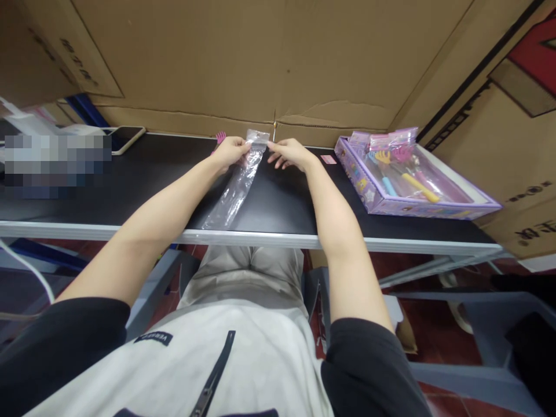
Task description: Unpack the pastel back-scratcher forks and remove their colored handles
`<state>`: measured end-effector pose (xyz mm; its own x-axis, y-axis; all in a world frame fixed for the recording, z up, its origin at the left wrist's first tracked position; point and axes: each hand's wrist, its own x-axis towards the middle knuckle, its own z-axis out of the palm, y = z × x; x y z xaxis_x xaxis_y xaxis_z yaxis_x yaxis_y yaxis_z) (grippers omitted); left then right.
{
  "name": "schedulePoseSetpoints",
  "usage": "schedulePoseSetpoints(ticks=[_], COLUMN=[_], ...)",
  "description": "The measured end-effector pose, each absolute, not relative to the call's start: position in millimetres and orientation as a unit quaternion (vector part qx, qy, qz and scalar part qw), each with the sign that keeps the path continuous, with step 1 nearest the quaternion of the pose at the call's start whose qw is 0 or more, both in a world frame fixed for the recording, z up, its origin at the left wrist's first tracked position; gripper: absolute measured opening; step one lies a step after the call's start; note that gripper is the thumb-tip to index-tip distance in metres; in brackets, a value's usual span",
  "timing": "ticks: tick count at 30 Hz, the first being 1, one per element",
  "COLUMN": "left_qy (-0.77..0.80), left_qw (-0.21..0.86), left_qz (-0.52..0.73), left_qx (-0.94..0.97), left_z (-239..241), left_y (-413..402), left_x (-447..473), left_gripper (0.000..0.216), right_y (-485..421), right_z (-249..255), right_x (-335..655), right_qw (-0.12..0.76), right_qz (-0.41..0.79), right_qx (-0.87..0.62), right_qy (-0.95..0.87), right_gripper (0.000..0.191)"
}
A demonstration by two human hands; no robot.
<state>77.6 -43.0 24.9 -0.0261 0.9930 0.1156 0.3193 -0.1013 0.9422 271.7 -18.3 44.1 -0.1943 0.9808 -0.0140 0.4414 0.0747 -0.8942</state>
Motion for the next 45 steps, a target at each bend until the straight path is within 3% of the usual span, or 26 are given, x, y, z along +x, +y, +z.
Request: schedulePoseSetpoints(ticks=[4,10,15,17,21,27,32,36,39,45], left_qy=[0.561,0.564,0.503,0.488,0.491,0.515,0.667,0.798,0.846,0.865], left_qw=[0.328,0.297,0.165,0.119,0.086,0.046,0.016,0.014,0.035,0.021], left_qz=[0.474,0.477,0.431,0.376,0.309,0.357,0.319,0.172,0.086,-0.011], left_qx=[0.594,0.605,0.731,0.778,0.810,0.778,0.673,0.577,0.525,0.501], left_z=[27,23,20,19,16,27,45,38,24,17], left_y=[-42,-38,-53,-62,-68,-39,-30,-48,-57,-59], left_x=[78,79,84,88,94,64,-12,-79,-116,-139], left_gripper=[0.033,0.011,0.072,0.086,0.083,0.071,0.070,0.066,0.069,0.077], right_y=[-34,-30,-17,-13,-11,-2,6,3,-1,0], right_z=[44,46,45,44,44,38,14,-4,-9,-10], right_x=[253,249,259,263,264,265,262,252,247,247], right_qw=[0.348,0.413,0.486,0.504,0.521,0.513,0.426,0.257,0.154,0.111], right_qz=[0.511,0.505,0.455,0.452,0.456,0.423,0.288,0.179,0.131,0.106], right_qx=[-0.479,-0.475,-0.532,-0.542,-0.534,-0.522,-0.567,-0.576,-0.579,-0.581], right_qy=[-0.623,-0.591,-0.523,-0.498,-0.485,-0.534,-0.643,-0.755,-0.790,-0.799], right_gripper=[0.040,0.031,0.025,0.022,0.017,0.015,0.022,0.049,0.056,0.059])
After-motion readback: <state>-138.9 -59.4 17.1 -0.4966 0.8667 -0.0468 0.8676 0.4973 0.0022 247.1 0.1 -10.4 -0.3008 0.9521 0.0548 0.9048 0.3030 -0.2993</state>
